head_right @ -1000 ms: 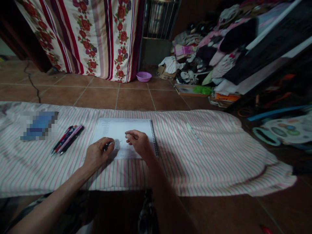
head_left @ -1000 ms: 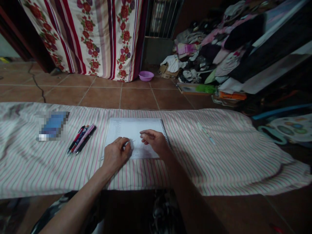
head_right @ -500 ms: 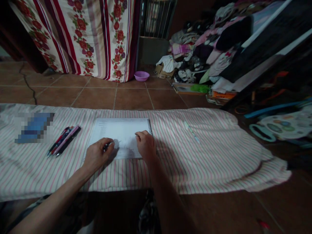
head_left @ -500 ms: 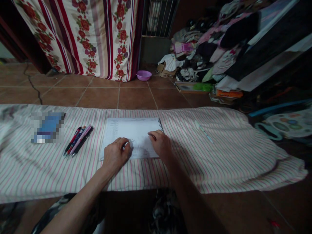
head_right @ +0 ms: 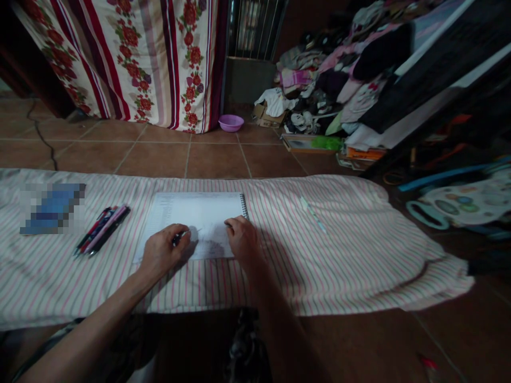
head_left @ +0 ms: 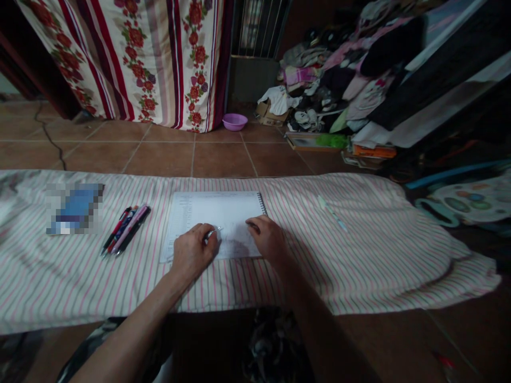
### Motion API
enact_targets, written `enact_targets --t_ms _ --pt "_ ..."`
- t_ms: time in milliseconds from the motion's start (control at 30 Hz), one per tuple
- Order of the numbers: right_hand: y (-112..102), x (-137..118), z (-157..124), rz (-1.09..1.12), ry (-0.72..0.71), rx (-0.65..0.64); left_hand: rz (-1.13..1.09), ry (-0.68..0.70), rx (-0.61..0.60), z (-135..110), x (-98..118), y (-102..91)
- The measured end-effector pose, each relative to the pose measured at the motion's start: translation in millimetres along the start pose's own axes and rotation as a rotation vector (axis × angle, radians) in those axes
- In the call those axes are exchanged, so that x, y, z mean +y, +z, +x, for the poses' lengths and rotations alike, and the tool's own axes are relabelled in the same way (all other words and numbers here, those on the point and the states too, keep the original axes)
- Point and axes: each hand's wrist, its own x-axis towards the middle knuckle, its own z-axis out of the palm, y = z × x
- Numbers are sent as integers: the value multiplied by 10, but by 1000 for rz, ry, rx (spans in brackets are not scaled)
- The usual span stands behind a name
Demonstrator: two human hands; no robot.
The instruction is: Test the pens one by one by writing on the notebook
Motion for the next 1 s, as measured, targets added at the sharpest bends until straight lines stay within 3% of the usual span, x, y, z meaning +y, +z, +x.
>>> enact_targets --t_ms 567,733,1000 --pt "-83 40 -30 38 -6 5 -5 3 -26 -1 27 40" --pt "-136 -26 -21 94 30 74 1 1 -39 3 22 53" --pt "-96 -223 -28 293 -24 63 -17 8 -54 9 22 65"
